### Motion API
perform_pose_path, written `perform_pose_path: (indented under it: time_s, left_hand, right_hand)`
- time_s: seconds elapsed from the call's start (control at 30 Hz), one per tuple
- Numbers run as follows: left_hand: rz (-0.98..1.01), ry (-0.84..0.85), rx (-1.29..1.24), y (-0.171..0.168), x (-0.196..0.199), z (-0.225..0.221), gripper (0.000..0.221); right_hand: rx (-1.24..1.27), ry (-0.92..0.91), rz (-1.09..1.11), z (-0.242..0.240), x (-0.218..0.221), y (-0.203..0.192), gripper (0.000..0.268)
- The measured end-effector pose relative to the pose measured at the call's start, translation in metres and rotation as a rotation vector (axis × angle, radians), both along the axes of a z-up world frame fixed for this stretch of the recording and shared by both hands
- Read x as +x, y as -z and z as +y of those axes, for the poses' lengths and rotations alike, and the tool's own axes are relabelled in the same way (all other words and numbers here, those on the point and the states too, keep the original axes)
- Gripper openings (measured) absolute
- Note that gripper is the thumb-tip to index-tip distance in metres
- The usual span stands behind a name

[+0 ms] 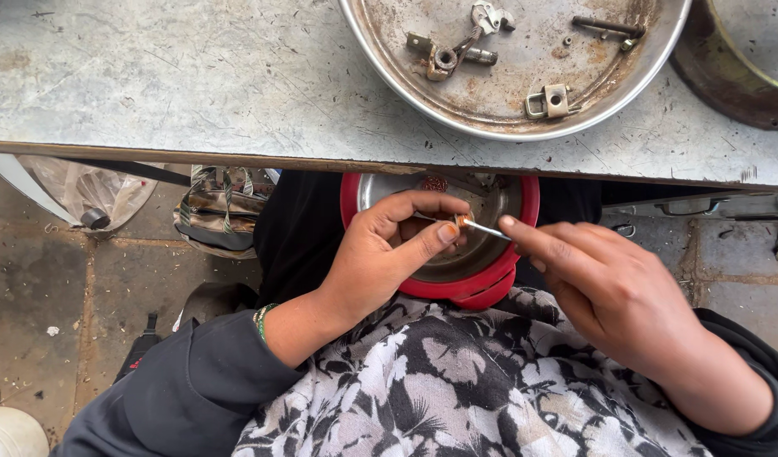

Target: The person manipulates small electronic components by hand and using a screwdriver and pliers.

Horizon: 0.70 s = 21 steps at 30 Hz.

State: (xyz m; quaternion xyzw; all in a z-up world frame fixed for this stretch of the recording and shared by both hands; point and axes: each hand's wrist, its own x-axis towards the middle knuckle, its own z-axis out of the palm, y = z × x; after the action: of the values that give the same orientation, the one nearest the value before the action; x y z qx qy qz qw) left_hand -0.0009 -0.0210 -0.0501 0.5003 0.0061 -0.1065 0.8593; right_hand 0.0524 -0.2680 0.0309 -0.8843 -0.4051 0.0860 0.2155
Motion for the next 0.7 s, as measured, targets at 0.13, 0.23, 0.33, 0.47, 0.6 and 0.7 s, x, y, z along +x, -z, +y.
perform_pose_path:
  time_s: [0.13, 0.23, 0.33, 0.47, 0.6, 0.7]
  left_hand:
    - [0.001, -0.004, 0.039, -0.004, 0.001, 0.005, 0.033]
    - [0.004, -0.005, 0.049, -0.003, 0.001, 0.004, 0.033]
    - [0.024, 0.004, 0.079, -0.002, 0.000, 0.004, 0.033]
    - [0.035, -0.015, 0.090, -0.004, -0.001, 0.002, 0.032]
    - [-0.028, -0.045, 0.136, -0.006, -0.004, 0.000, 0.029]
    - [-0.031, -0.062, 0.132, -0.005, -0.003, -0.001, 0.029]
  right_hand:
    - [-0.027, 0.042, -0.109, 0.002, -0.006, -0.010, 0.058]
    - [-0.046, 0.055, -0.158, 0.004, -0.006, -0.012, 0.056]
    - [-0.060, 0.039, -0.169, 0.005, -0.006, -0.013, 0.058]
    - [-0.085, 0.037, -0.158, 0.005, -0.007, -0.015, 0.063]
    - [-0.073, 0.024, -0.163, 0.005, -0.010, -0.017, 0.063]
    - [-0.103, 0.032, -0.144, 0.004, -0.010, -0.017, 0.064]
